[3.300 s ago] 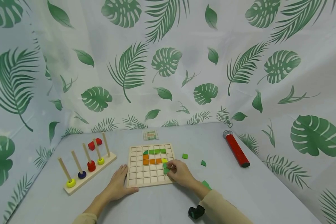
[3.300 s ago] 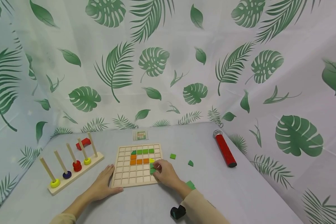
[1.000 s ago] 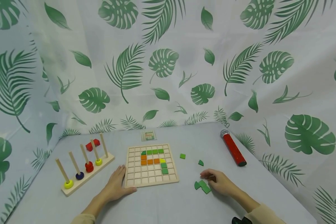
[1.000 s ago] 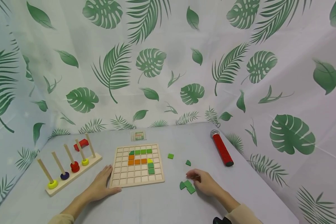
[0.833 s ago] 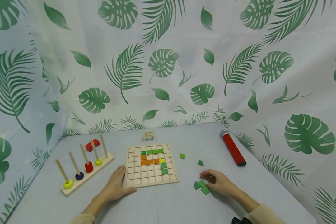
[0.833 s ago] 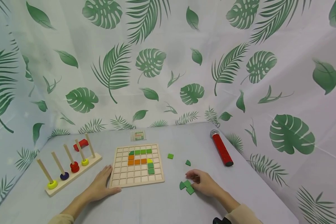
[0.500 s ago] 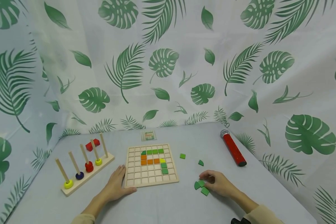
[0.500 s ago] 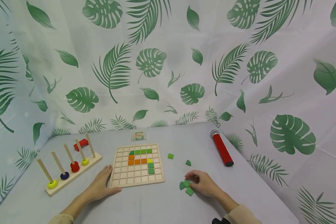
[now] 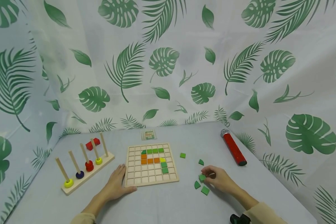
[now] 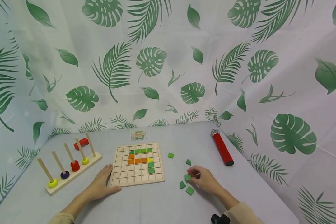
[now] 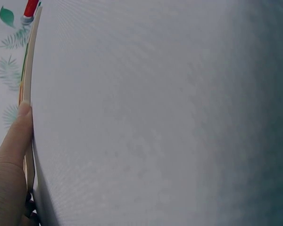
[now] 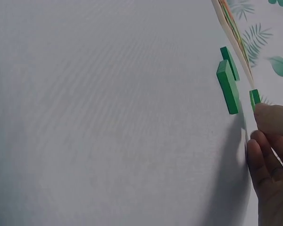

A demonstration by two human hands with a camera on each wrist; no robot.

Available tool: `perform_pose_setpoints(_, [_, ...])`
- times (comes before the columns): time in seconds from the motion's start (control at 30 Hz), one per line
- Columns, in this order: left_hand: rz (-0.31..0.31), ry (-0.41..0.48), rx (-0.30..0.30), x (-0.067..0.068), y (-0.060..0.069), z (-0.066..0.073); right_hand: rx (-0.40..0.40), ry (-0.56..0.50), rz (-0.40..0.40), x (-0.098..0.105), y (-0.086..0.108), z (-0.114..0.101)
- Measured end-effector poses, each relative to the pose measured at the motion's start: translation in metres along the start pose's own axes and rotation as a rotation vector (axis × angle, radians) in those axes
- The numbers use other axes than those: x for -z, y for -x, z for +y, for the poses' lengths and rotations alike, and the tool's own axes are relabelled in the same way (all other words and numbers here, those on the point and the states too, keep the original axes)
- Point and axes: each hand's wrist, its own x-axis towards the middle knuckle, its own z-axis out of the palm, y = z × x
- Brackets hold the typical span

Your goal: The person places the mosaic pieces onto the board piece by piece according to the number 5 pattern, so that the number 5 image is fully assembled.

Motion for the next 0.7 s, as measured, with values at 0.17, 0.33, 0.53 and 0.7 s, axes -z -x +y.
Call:
perform_pose_setpoints(0.17, [0.001,0.005,-0.013,0.000,0.000,-0.001,0.037,-0.012,0.020,-0.002,-0.002,-0.001])
perform_pose_setpoints(0.33, [0.005,0.016,-0.016,0.001,-0.001,-0.001,0.035,0.013,0.030,-0.003,-0.005,0.001])
perform_pose_setpoints(0.53, [-0.001,0.013,-0.004,0.001,-0.001,-0.002,0.019,0.030,0.020,-0.005,-0.004,0.005])
perform_pose_setpoints(0.7, [-0.004,0.003,-0.008,0.000,0.000,-0.002,-0.008,0.065,0.034,-0.006,-0.002,0.009])
